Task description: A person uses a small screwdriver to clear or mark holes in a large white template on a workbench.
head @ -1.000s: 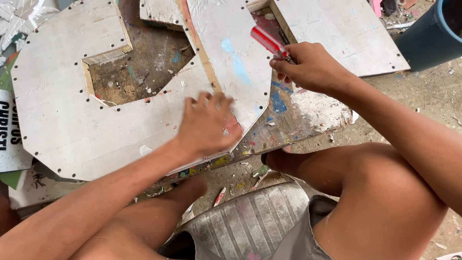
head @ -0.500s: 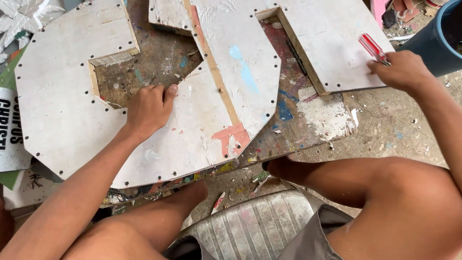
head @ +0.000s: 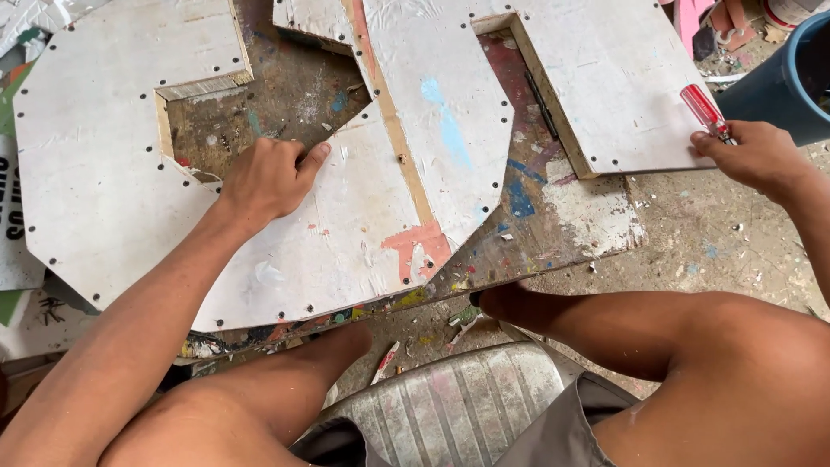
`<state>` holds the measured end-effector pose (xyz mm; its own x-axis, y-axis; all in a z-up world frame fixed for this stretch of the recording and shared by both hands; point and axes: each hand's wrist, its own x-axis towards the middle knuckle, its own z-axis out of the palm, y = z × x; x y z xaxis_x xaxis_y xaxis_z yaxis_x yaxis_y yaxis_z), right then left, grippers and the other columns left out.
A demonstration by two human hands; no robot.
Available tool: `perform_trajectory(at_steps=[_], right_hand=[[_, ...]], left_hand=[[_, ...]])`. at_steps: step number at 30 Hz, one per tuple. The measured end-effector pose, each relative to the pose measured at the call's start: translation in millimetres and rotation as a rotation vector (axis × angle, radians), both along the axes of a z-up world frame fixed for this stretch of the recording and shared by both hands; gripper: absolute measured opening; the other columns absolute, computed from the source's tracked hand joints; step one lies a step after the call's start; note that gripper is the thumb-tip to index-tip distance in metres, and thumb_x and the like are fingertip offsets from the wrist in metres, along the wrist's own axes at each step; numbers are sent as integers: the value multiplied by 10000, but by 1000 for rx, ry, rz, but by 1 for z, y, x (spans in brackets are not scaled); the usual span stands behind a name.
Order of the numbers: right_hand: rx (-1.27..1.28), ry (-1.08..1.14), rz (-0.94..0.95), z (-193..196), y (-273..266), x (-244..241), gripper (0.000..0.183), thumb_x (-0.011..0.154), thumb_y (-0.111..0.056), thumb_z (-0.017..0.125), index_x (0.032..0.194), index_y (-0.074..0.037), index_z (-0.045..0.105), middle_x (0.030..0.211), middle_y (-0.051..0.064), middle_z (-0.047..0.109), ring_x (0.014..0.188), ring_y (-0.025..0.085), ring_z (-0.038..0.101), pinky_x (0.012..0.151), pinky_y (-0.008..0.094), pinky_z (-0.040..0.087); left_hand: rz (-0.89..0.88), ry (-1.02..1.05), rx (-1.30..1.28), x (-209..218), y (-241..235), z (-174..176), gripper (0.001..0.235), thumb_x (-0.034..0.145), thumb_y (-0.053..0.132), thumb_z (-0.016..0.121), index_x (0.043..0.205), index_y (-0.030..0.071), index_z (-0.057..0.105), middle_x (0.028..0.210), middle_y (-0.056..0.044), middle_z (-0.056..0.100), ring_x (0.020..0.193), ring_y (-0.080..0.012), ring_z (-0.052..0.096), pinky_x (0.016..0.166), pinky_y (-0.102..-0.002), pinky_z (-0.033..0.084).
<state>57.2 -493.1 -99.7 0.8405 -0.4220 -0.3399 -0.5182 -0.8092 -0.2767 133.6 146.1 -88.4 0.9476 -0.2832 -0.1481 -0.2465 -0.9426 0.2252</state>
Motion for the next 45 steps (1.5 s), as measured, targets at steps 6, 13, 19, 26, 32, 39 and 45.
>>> perform_trajectory(at_steps=[6,13,19,26,32,39,45], right_hand=[[-185,183,36,-17,-15,18,670,1145,-642,512,1302,-25,724,964,263,787,721,391,725,622,491,587],[-345,331,145,-12,-9,27,717,1104,-709,448,1222,-73,756,873,239,858,706,366,804,647,430,598],[-387,269,291,-22,-18,28,673,1076,-705,485,1152,-112,795,865,220,852,785,384,807,755,443,576],[-426,187,423,-28,-34,27,633,1049,-700,522,1081,-150,833,857,202,846,864,402,809,863,455,553],[-4,-110,401,101,149,1,390,1107,-361,676,1166,18,745,804,345,687,852,553,668,846,596,467],[814,-243,651,132,282,3,305,1143,-215,397,1241,12,577,699,40,411,640,159,418,619,307,400],[489,-90,794,132,334,4,272,1070,-221,572,1102,33,665,793,179,657,732,302,639,734,411,525]], left_hand=[[-48,-16,65,2,23,-1,742,1147,582,341,680,39,536,619,-179,559,554,-383,583,482,-526,476],[-134,-106,37,1,50,2,704,1158,519,406,737,32,691,653,-200,644,634,-353,702,539,-426,536],[-134,-126,82,0,61,10,719,1185,520,398,740,45,704,653,-176,651,611,-301,691,548,-382,544],[-152,-262,156,1,67,-13,625,1177,533,413,859,98,728,742,-120,683,702,-297,724,648,-426,584],[-150,-488,146,-3,53,-47,382,1154,469,419,1074,171,643,913,-70,632,925,-321,701,825,-504,540],[-453,-495,-43,-31,-16,-13,126,963,164,640,1075,123,681,1006,-70,627,1071,-297,646,931,-450,502],[-779,-185,-264,-55,-60,-9,99,918,219,602,954,149,662,817,-46,620,888,-263,667,859,-389,530]])
